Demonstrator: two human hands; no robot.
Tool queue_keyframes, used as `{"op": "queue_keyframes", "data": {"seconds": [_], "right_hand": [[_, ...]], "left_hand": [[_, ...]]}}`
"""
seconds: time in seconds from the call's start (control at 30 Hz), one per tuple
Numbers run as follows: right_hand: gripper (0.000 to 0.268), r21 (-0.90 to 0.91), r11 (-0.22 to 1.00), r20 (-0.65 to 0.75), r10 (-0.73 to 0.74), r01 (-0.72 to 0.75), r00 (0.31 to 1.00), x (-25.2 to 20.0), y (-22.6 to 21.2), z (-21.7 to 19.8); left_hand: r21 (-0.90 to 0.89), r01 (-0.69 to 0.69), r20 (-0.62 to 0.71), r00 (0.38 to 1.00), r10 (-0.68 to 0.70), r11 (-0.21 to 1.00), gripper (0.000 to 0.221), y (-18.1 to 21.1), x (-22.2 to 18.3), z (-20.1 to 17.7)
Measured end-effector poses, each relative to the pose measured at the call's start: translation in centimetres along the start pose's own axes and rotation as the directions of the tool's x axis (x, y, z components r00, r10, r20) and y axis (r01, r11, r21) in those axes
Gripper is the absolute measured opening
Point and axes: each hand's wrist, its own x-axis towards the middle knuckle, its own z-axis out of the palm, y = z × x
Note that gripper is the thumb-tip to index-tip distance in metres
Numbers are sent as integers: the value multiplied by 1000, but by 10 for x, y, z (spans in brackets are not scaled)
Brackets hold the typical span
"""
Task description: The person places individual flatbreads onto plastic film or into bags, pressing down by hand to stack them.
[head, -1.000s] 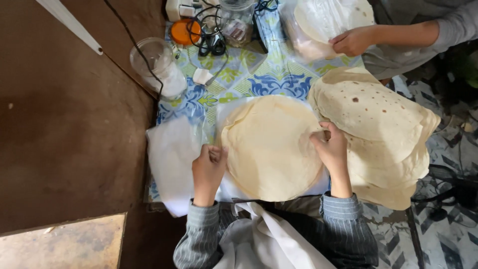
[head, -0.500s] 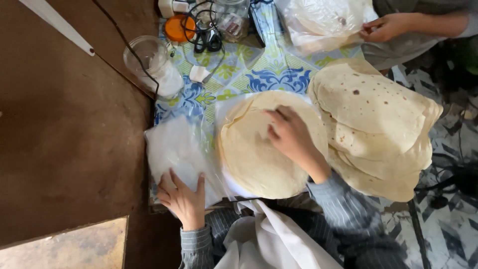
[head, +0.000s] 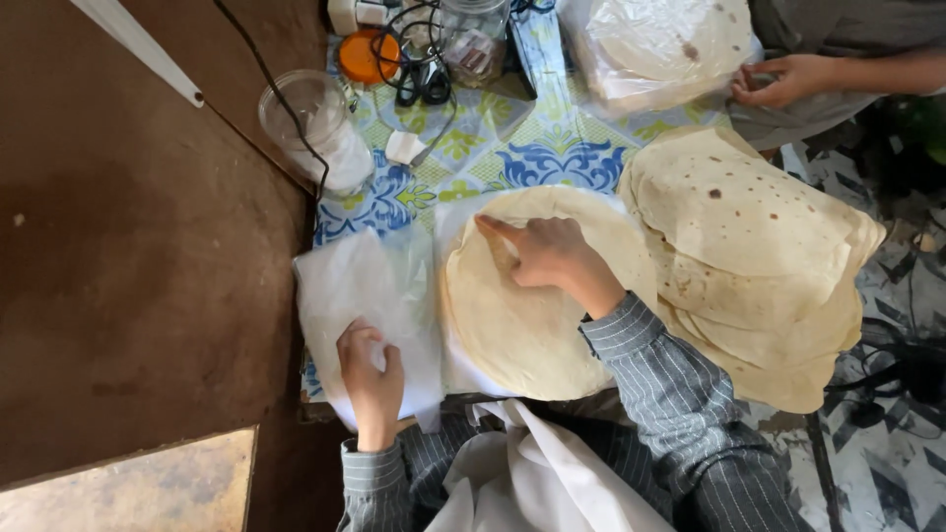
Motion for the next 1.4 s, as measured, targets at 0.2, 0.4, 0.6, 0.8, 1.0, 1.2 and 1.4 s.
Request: {"op": "queue_keyframes", "data": {"seconds": [0.2,0.4,0.6,0.8,1.0,1.2,1.4], "right_hand": [[86,-50,999,-28,8,-9,1000,-8,-5,2],[43,314,938,-366,-25,149,930,-56,-16,17],[54,979,44,-182,-230,198,956,-94,4,75],[51,932,-362,-70,-129,18,989,-131,47,93],[68,705,-701,-159,-16,102,987,-166,59,65],[39,733,-524,-357,246,433,901,-205,189,230],[35,801,-463,-325,197,380,925,-214,211,225]], "left_hand": [[-693,218,161,976,-147,687,32,11,5,-10],[-638,-46,120,980,158,769,48,123,-2,-35],[-593,-167,181,926,333,787,31,133,-28,-2],[-600,-127,58,978,201,790,19,126,-28,16],[-714,104,201,978,60,693,28,129,-28,28],[-797,164,266,959,95,581,54,146,-33,46],[-507,835,850,445,281,212,80,137,-30,63]]}}
